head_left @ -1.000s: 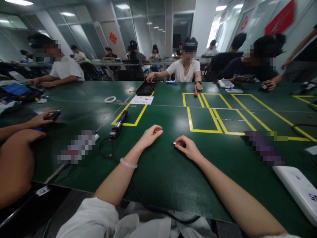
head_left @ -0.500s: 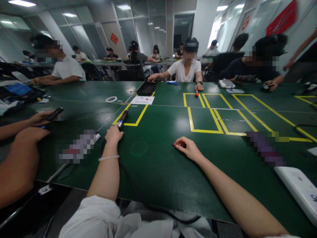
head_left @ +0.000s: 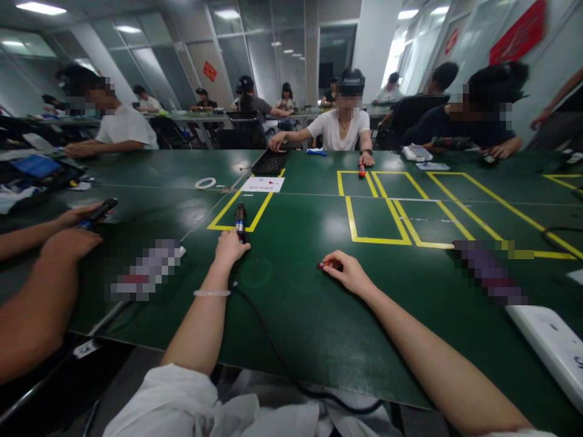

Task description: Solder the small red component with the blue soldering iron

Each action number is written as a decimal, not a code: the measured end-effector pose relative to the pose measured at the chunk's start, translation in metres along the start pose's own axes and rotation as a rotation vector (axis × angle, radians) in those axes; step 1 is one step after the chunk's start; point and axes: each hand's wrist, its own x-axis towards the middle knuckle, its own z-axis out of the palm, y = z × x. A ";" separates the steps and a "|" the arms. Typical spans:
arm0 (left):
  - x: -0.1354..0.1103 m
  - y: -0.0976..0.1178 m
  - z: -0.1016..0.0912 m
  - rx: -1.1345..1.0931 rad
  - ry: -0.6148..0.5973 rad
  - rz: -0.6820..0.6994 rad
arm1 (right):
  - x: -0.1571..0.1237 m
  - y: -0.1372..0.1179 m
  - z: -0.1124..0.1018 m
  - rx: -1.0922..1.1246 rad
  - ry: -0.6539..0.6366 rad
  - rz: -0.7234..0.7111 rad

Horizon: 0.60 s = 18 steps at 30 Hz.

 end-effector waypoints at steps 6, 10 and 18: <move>-0.023 0.041 0.008 -0.039 0.033 0.181 | 0.001 0.002 -0.001 -0.023 0.001 -0.013; -0.048 0.075 0.016 -0.093 0.039 0.334 | 0.000 0.003 0.000 -0.022 0.002 -0.015; -0.098 0.128 0.031 -0.249 -0.003 0.622 | 0.000 -0.001 0.000 0.018 0.094 0.006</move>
